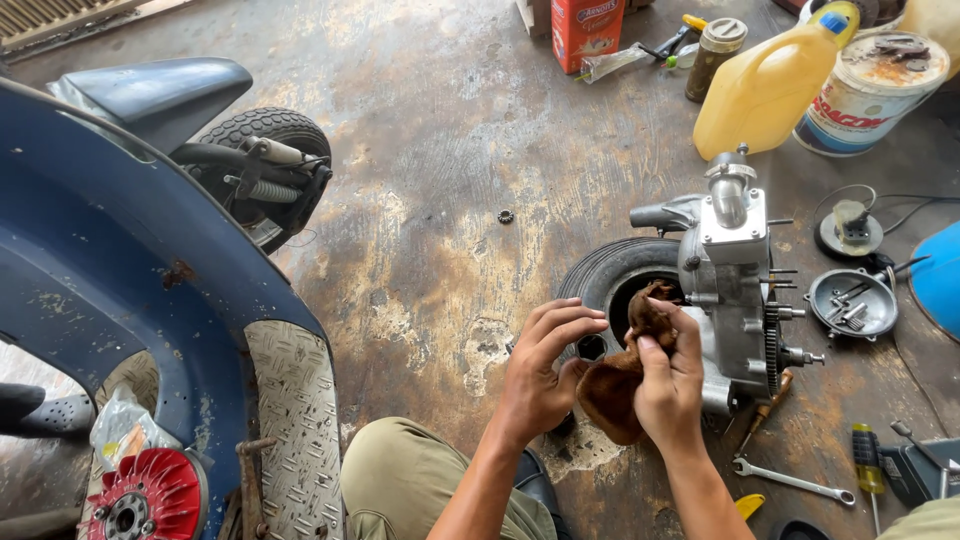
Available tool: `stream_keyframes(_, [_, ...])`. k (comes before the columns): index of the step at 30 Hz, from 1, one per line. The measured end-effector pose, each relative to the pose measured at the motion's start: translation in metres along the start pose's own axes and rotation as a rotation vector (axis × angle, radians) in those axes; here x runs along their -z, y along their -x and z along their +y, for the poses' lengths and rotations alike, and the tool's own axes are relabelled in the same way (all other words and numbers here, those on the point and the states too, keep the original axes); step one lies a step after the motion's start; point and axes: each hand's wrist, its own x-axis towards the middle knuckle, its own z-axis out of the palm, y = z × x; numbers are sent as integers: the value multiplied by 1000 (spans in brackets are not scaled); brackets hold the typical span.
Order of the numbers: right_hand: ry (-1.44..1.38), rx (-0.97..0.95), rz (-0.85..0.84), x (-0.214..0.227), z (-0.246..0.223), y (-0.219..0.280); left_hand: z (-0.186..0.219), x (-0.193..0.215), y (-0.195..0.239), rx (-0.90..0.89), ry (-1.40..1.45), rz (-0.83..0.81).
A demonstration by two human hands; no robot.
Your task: The person wipes a cylindrical metal part with a brown cloth, then uses a yellow utility knife to scrape the inside of the part. They then attach the part to a power drill and use it to clean the inside of the part before placing the drill and cloth on the floor.
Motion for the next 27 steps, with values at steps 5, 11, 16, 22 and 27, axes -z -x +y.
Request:
stream_keyframes(5, [196, 219, -95, 1, -19, 5, 2, 7, -1, 79, 15, -42])
stream_keyframes(11, [550, 271, -359, -4, -52, -3, 8, 27, -3, 180, 7, -224])
stream_keyframes(16, [639, 142, -492, 5, -46, -5, 12, 40, -6, 267, 182, -261])
stream_keyframes(22, [430, 132, -459, -1, -46, 3, 17, 40, -7, 182, 288, -226])
stream_keyframes(27, [473, 197, -440, -2, -43, 4, 14, 35, -10, 230, 311, -160])
